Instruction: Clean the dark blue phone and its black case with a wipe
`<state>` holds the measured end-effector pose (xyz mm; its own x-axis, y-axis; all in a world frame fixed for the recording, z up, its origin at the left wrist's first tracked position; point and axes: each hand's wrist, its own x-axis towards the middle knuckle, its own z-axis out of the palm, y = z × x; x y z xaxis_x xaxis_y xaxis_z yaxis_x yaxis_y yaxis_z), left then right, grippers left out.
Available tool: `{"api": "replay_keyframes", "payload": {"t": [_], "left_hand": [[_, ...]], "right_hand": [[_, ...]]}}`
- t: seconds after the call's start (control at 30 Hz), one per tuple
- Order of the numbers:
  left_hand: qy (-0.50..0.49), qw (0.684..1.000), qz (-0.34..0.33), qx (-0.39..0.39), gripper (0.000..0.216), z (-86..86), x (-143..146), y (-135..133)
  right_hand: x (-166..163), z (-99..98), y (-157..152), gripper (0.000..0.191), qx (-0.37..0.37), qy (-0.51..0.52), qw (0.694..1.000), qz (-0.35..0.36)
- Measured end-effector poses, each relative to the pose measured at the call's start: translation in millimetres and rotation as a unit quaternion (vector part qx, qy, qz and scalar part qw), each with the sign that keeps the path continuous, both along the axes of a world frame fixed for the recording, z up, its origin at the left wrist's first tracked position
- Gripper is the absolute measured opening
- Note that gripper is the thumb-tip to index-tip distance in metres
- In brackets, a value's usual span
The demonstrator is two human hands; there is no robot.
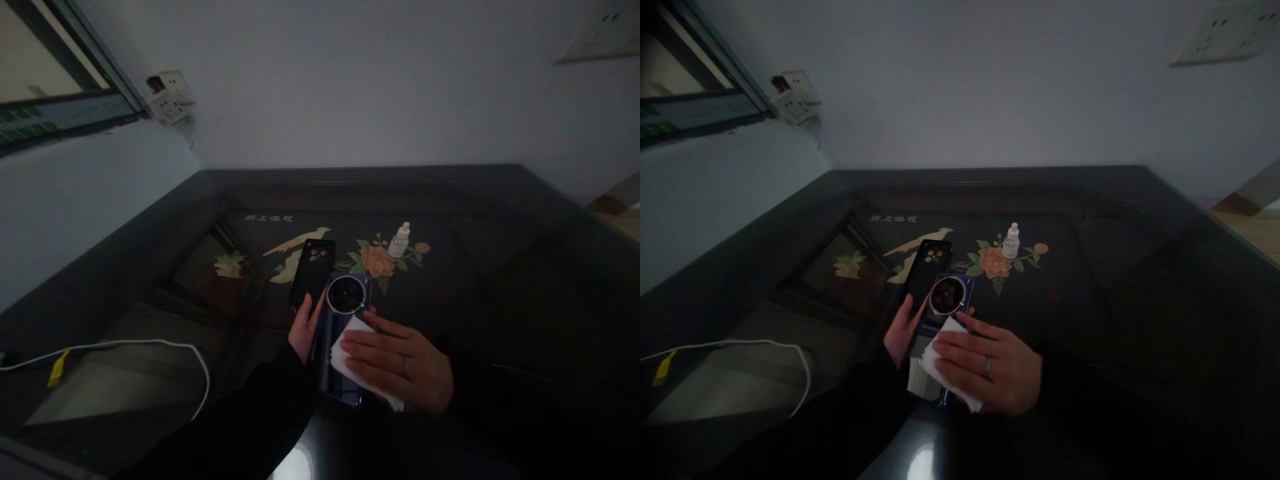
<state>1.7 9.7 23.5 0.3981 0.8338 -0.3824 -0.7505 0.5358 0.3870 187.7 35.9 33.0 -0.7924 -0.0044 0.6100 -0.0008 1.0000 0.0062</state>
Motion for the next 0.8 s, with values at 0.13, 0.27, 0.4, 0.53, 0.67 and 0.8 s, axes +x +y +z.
{"api": "replay_keyframes", "payload": {"t": [0.13,0.27,0.4,0.53,0.67,0.8], "left_hand": [[-0.012,0.999,-0.032,0.017,0.061,4.5,2,-3],[-0.037,0.998,-0.044,0.015,0.063,7.7,0,-1],[-0.094,0.994,-0.049,-0.011,0.059,10.9,-4,2],[-0.126,0.989,-0.072,-0.031,0.059,13.2,-5,1],[-0.133,0.985,-0.107,0.007,0.071,8.8,-7,1],[-0.055,0.997,-0.054,0.017,0.059,0.4,-8,3]], "right_hand": [[-6,8.2,-15,0.028,0.005,-0.005,0.999,0.048],[-8,14.2,-21,0.025,0.002,0.009,0.998,0.068],[-9,14.9,-21,0.024,0.001,0.012,0.998,0.064],[-9,12.6,-21,0.024,0.010,0.012,0.998,0.053],[-7,7.0,-19,0.026,0.002,0.028,0.999,0.039],[-3,2.8,-11,0.030,-0.007,0.011,1.000,0.011]]}}
